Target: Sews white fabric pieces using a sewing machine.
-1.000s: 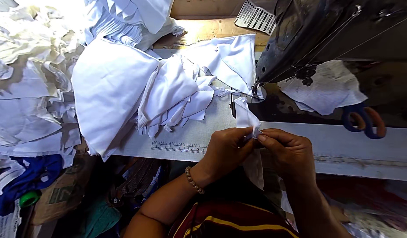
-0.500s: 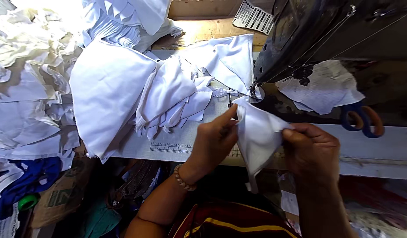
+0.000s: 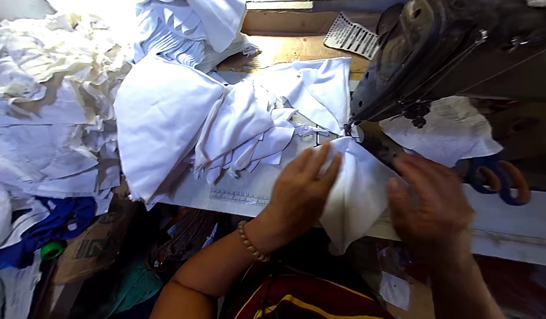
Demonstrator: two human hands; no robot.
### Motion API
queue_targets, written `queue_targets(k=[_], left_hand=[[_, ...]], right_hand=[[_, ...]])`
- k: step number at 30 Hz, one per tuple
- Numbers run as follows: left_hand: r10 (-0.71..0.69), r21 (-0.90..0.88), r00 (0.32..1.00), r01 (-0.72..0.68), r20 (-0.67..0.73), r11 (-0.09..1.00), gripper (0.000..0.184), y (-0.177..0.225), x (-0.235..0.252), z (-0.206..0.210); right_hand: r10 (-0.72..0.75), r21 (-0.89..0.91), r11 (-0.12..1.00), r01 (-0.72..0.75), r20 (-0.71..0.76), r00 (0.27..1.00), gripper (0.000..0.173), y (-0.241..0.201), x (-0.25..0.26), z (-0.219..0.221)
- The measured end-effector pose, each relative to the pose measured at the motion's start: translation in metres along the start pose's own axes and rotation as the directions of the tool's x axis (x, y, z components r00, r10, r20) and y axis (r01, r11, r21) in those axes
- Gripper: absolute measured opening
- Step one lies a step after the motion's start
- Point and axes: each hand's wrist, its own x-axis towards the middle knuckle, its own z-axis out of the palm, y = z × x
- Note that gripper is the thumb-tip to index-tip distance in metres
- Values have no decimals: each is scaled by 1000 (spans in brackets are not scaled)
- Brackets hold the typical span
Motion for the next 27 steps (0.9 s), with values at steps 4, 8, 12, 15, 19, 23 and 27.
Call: queue_targets(k=[4,8,12,15,19,23,27], left_hand=[[99,-28,896,-96,432,995,45,-6,1,-1],[67,22,983,-72,172,997,19,-50,15,-53],[-90,354,991,49,99,934,11,-96,27,-83],[-90,386,991,45,99,921,11,-110,23,-77],[-96,206,988,69,122,976,13,-120,25,-91],[-187,-26,981,185,-57,982,18,-130,29,-118],[-192,-184,927,138,-322,973,20,-104,28,-154]], right_hand=[[-141,11,989,147,353,925,88,9,-8,45],[-164,39,986,163,425,890,90,32,-13,30],[-140,50,990,131,419,897,95,36,-3,18],[-194,139,977,159,292,937,74,29,11,12],[-244,308,933,185,165,956,47,7,28,6],[-332,432,853,291,20,943,30,-33,52,14],[-421,432,769,471,-214,882,20,-84,93,24]])
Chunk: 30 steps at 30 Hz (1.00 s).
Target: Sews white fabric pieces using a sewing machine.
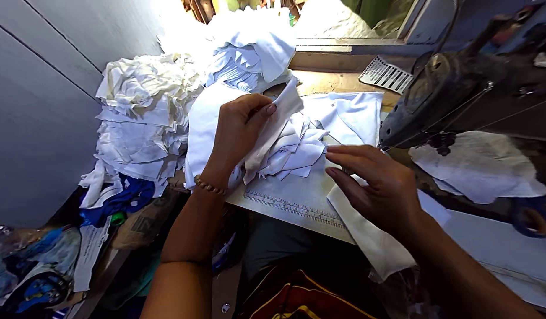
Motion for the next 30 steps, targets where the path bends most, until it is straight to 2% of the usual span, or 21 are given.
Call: queue_targets(k=[2,4,7,9,12,14,16,18,21,23,25,27,28,29,30], left_hand=[[112,-125,993,-116,-31,985,17,31,-3,-11],[123,-303,992,-111,22,947,8,60,-12,-12],[76,-565,981,40,181,824,11,62,-23,-2],[55,-714,949,194,309,673,17,48,-32,10],[-15,-793,896,400,443,460,21,41,-44,30],[-16,-791,863,470,505,391,21,43,-48,41],[29,-790,848,480,529,380,24,46,-48,49],[48,-784,859,440,510,438,27,52,-46,51],[15,-657,923,262,384,707,26,54,-37,46],[45,-589,932,189,360,786,19,44,-29,44],[204,-598,852,149,481,787,13,36,-27,39],[381,-592,707,67,596,803,14,32,-27,40],[418,-613,660,82,624,786,17,29,-27,45],[440,-671,640,161,629,724,21,26,-27,52],[441,-752,662,296,606,589,24,24,-31,60]], right_hand=[[-116,28,993,118,-67,991,21,-8,28,5],[-239,63,968,244,-75,968,25,-12,49,3],[-286,144,948,283,2,958,24,-11,50,-4],[-252,166,954,250,-8,968,17,-6,35,-5],[-202,174,965,193,34,979,17,1,11,-10],[-193,112,977,182,100,976,17,1,-1,-19],[-207,-14,977,212,158,966,11,-1,-7,-28],[-221,-115,963,243,179,959,13,-6,-9,-37],[-161,-112,977,184,181,970,12,-13,-9,-65],[-112,-81,989,128,173,978,13,-17,-8,-91],[-90,-119,987,107,140,986,14,-21,-7,-106],[-41,-153,986,60,124,991,14,-31,-5,-111],[2,-142,990,15,119,993,14,-37,-4,-112],[48,-137,990,-33,102,994,14,-43,-3,-112],[92,-147,986,-79,83,992,14,-49,-4,-112]])
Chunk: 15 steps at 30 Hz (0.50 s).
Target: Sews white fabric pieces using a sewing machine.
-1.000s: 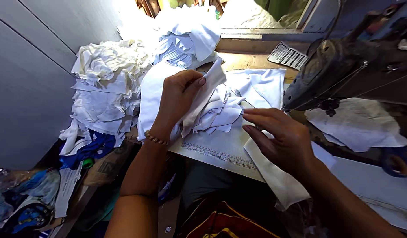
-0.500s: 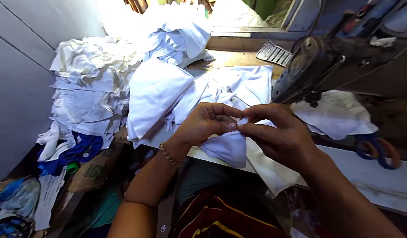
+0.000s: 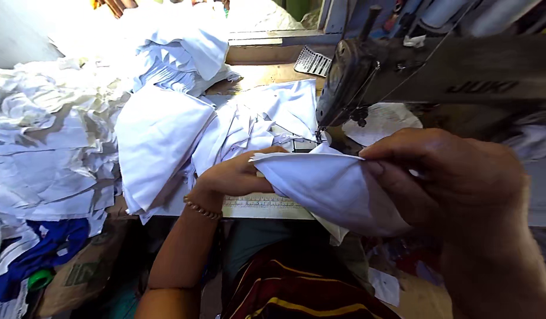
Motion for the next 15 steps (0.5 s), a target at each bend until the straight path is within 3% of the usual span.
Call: queue_targets(k=[1,3,5,7,10,12,14,15], left_hand=[[12,-283,996,-36,-85,959,21,-5,2,12],[-23,-730,975,-149,-221,666,18,-3,8,46],[23,-825,968,-227,-252,517,33,-2,16,63],[67,-769,977,-202,-203,606,42,-8,22,66],[42,-525,997,-68,-61,848,20,-2,25,61],[40,-250,995,-62,-92,966,10,10,26,61],[93,12,991,-92,-92,996,10,15,39,58],[105,138,992,-95,-68,986,19,11,52,54]], right_hand=[[49,-25,998,-50,-18,999,15,-5,-2,0],[167,-92,981,-173,-71,983,17,-12,-8,2],[299,-91,945,-313,-141,944,17,-14,-19,2],[405,-2,911,-413,-190,894,16,-12,-37,4],[483,166,874,-456,-214,849,14,-15,-69,11],[513,270,849,-454,-217,830,11,-21,-87,11],[562,344,809,-476,-220,797,9,-23,-99,10],[597,345,788,-510,-225,770,9,-18,-106,12]])
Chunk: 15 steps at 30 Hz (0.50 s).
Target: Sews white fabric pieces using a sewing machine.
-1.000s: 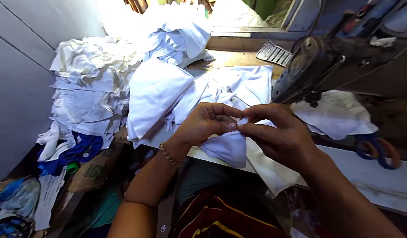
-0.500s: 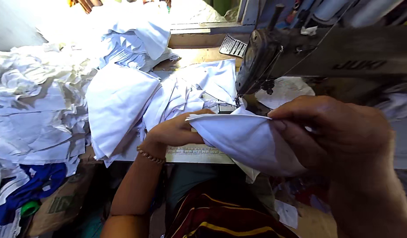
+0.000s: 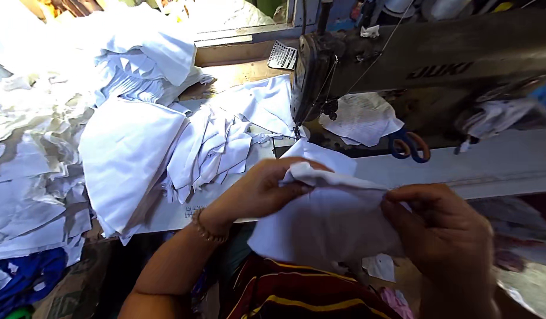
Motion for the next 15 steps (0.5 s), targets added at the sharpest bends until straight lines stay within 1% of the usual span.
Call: queue_targets(k=[1,2,3,4,5,6,8,9,11,13,15], left_hand=[[-32,148,999,27,31,989,26,-11,14,-1],[-132,284,990,113,47,952,30,-24,26,0],[-267,389,963,233,36,891,29,-39,36,6],[-370,470,929,322,10,822,28,-55,42,13],[-419,540,908,363,-21,759,27,-69,45,21],[-415,604,908,362,-57,710,24,-80,44,28],[-399,689,913,339,-78,641,22,-87,38,34],[-411,696,909,342,-73,632,20,-85,33,34],[-428,668,899,373,-90,643,19,-80,20,26],[-420,617,895,418,-151,667,19,-77,2,19],[-445,532,868,490,-221,691,20,-65,-13,14]], right_hand=[[55,-51,997,-56,-15,998,9,13,-2,1],[134,-125,983,-136,-19,991,12,31,-4,4],[245,-207,948,-242,-12,969,19,50,-7,7],[346,-275,902,-333,0,938,24,66,-8,10],[416,-322,861,-392,4,909,25,76,-8,13],[448,-357,835,-419,-1,894,24,78,-8,14],[440,-397,827,-397,18,898,22,75,-10,15],[416,-409,834,-370,26,909,22,74,-13,17],[368,-423,850,-314,50,929,22,74,-13,18],[291,-412,881,-234,81,953,22,76,-14,23],[220,-331,928,-169,122,968,22,74,-14,26]])
